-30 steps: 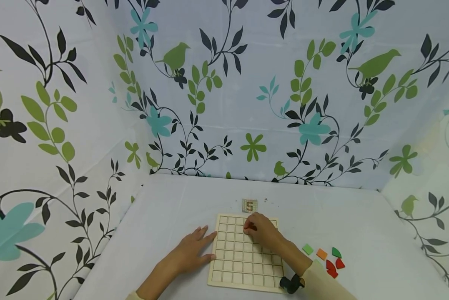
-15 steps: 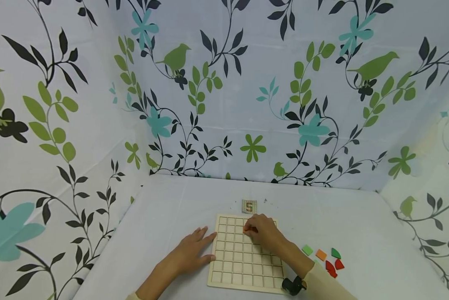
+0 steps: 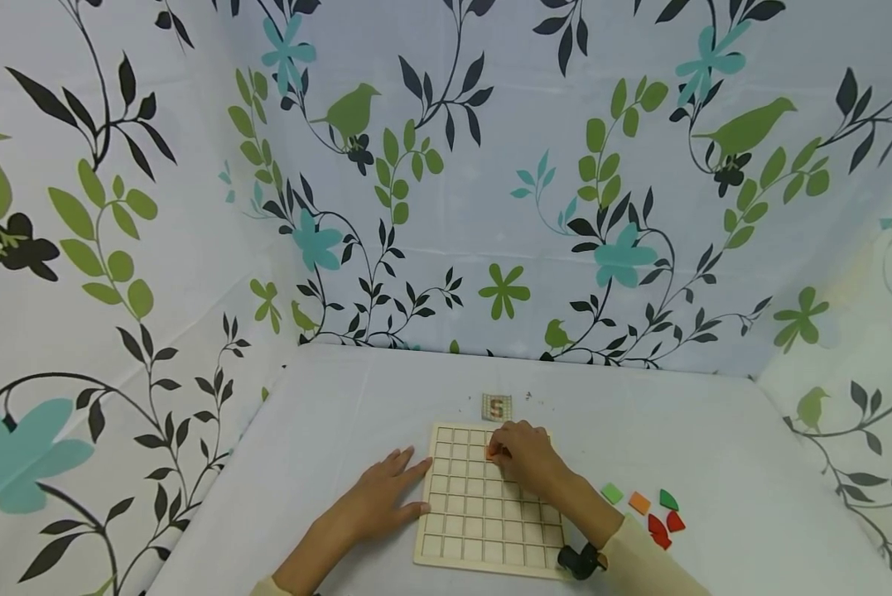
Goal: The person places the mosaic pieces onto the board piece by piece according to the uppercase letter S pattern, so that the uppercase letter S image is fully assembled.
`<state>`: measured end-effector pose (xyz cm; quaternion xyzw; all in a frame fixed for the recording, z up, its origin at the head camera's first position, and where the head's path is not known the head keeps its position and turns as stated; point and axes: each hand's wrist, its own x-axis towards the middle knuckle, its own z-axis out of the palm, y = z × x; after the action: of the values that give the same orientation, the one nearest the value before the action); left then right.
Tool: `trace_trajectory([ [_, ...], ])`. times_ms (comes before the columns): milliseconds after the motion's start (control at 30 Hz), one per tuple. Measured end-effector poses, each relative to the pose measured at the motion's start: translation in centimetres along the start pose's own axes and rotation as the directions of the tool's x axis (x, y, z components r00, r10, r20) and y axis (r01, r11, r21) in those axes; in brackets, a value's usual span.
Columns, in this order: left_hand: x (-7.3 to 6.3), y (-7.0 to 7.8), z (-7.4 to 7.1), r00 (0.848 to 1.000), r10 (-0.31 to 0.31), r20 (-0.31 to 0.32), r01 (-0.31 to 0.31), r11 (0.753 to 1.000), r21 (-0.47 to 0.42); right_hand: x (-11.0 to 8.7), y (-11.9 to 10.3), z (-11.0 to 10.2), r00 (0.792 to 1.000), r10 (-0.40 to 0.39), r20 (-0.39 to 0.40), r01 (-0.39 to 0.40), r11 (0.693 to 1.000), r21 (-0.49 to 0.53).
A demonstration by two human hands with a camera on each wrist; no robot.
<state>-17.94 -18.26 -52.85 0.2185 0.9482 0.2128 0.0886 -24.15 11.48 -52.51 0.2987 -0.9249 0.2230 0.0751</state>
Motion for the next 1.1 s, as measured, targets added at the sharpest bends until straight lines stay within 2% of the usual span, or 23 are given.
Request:
trace_trajectory([
  [233,-0.1,0.2,-0.1,1.000,-0.009,0.006,0.009,1.000,0.001,-0.2,-0.2,-0.3,1.000,0.013,0.014,-0.013,1.000,-0.011],
  [500,-0.1,0.2,-0.1,1.000,-0.013,0.007,0.013,1.000,0.003,-1.1,-0.1,-0.4,1.000,-0.008,-0.009,0.008,0.998,-0.055],
  [633,0.1,-0.1,0.1,1.000,-0.008,0.010,0.008,1.000,-0.005,-2.0,0.4,-1.2,0.997,0.077,-0.004,-0.077,0.997,-0.029],
  [833,0.2,-0.2,0.3,1.000,-0.005,0.013,0.005,1.000,0.012,-4.9,2.4,-4.4,0.974,0.224,-0.044,-0.224,0.975,0.004],
  [900,0.2,-0.2,0.2,1.000,-0.003,0.012,0.002,1.000,0.016,-6.2,3.4,-5.9,0.959,0.280,-0.036,-0.280,0.960,0.014],
  [967,0.3,-0.1,0.2,1.000,-0.004,0.017,0.004,1.000,0.011,-7.6,4.7,-7.6,0.929,0.369,-0.001,-0.369,0.929,0.023],
  [1033,0.3,0.0,0.2,1.000,-0.005,0.022,0.005,1.000,0.006,-9.0,6.4,-9.3,0.877,0.475,0.066,-0.478,0.878,0.023],
  [1100,0.4,0.0,0.2,1.000,-0.009,0.027,0.009,1.000,0.001,-10.4,8.4,-11.0,0.806,0.574,0.146,-0.577,0.816,-0.022],
])
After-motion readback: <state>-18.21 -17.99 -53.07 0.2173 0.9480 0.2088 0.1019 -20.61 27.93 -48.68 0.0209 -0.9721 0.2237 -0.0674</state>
